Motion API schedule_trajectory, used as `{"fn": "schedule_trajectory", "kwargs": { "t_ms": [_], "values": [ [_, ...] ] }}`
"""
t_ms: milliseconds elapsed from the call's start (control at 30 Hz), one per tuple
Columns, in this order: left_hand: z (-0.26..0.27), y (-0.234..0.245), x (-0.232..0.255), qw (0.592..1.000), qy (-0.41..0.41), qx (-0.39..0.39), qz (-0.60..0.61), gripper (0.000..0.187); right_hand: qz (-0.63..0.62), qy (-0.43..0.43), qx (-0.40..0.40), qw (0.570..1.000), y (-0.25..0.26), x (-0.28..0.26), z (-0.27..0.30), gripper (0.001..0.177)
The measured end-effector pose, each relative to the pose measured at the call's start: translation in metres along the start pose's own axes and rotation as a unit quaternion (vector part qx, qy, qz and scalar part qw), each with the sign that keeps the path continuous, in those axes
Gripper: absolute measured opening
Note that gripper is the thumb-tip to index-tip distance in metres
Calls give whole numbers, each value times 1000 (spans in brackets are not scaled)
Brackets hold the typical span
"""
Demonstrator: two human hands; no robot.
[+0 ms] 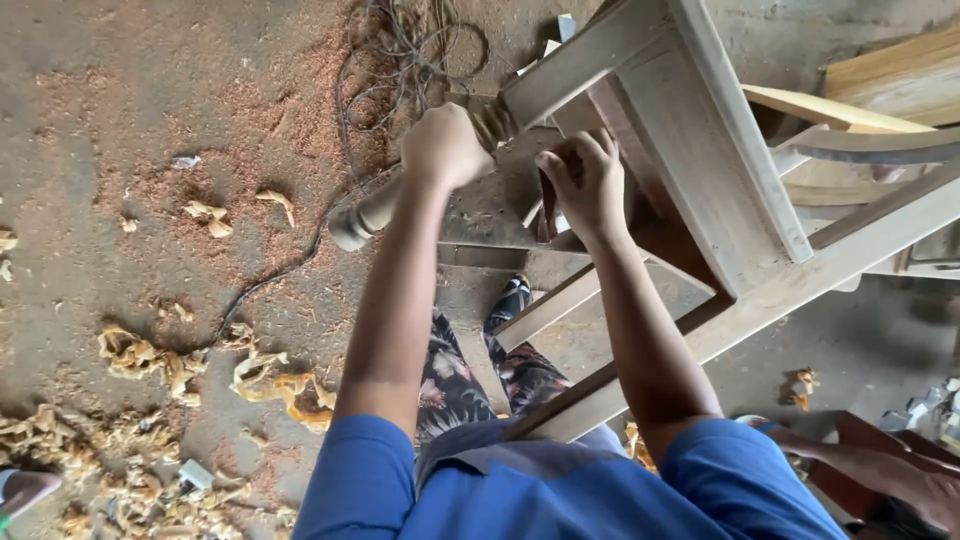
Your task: The person sands a wooden table leg using a sanding block. They hold the leg with one hand and rub the sanding block along the curved and grooved surfaces with the other hand, focusing on smoothing the wood.
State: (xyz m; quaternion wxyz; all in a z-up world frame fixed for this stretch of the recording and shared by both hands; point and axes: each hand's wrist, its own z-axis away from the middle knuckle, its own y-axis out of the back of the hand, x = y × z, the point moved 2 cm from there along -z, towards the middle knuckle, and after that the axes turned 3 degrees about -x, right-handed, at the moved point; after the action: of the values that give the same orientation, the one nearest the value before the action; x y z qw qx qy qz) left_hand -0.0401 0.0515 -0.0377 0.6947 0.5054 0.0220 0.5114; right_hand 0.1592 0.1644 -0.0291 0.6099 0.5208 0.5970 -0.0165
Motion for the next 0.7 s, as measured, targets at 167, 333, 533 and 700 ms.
{"fn": "schedule_trajectory", "kwargs": {
  "t_ms": [167,333,533,700],
  "values": [
    [33,50,-3,908,56,-293,293,42,17,144,25,989,-10,-32,-22,28],
    [30,17,-47,977,109,-175,46,37,174,233,32,956,-63,-54,-46,15],
    [60,9,-26,991,113,18,-74,32,275,121,121,946,-75,-98,-75,21],
    [61,14,-18,988,122,39,-87,32,187,243,112,945,-50,-56,-40,13]
  ]
}}
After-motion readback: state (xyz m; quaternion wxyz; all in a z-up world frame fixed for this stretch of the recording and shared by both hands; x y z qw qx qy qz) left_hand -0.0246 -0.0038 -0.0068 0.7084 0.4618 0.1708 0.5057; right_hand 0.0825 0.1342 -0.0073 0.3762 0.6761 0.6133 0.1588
